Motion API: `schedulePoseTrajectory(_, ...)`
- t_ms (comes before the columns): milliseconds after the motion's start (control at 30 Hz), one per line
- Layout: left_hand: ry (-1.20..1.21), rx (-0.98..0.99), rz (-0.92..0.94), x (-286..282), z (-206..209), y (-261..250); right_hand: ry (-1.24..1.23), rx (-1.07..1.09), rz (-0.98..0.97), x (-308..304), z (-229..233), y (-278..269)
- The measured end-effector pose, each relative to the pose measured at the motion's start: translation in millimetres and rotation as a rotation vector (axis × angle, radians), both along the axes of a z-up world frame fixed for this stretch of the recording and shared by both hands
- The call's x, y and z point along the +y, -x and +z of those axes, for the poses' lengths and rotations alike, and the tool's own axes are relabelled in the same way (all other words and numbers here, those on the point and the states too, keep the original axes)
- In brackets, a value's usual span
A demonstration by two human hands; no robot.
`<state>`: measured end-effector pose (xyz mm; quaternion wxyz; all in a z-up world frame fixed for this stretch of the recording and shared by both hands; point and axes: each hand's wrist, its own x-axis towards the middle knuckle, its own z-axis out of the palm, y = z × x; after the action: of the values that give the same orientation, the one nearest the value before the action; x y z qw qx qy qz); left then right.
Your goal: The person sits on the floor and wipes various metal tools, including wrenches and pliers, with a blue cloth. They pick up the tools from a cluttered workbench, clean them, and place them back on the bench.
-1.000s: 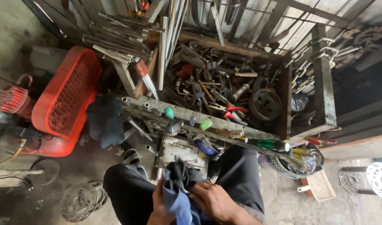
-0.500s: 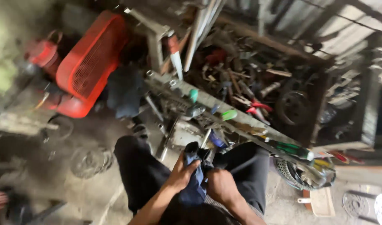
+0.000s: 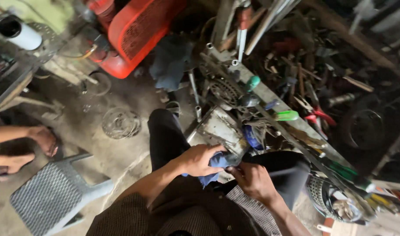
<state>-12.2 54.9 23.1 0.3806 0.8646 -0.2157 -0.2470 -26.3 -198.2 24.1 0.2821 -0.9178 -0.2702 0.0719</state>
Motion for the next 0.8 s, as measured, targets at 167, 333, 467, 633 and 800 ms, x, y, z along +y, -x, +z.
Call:
schedulePoseTrajectory(167,0.117,-0.08,0.095,9,14,4,-0.093,0.547,-0.21,4,-27,16)
schedulePoseTrajectory(333,0.407,-0.225,0.219,15,-8,7,-0.597,0.845,-0.377,7,-64,35)
schedulePoseTrajectory(467,0.598,-0.115,0.376,4,-7,5,-0.961,1.068,-0.499,13,-72,41)
schedulePoseTrajectory(633,0.966,0.162,0.568,-14,-29,5,-0.868,0.866,-0.48,13,-80,31)
schedulePoseTrajectory(800,1.472,0.474,0.875,-20,-181,4,-0.727,0.735,-0.558,12,-44,34)
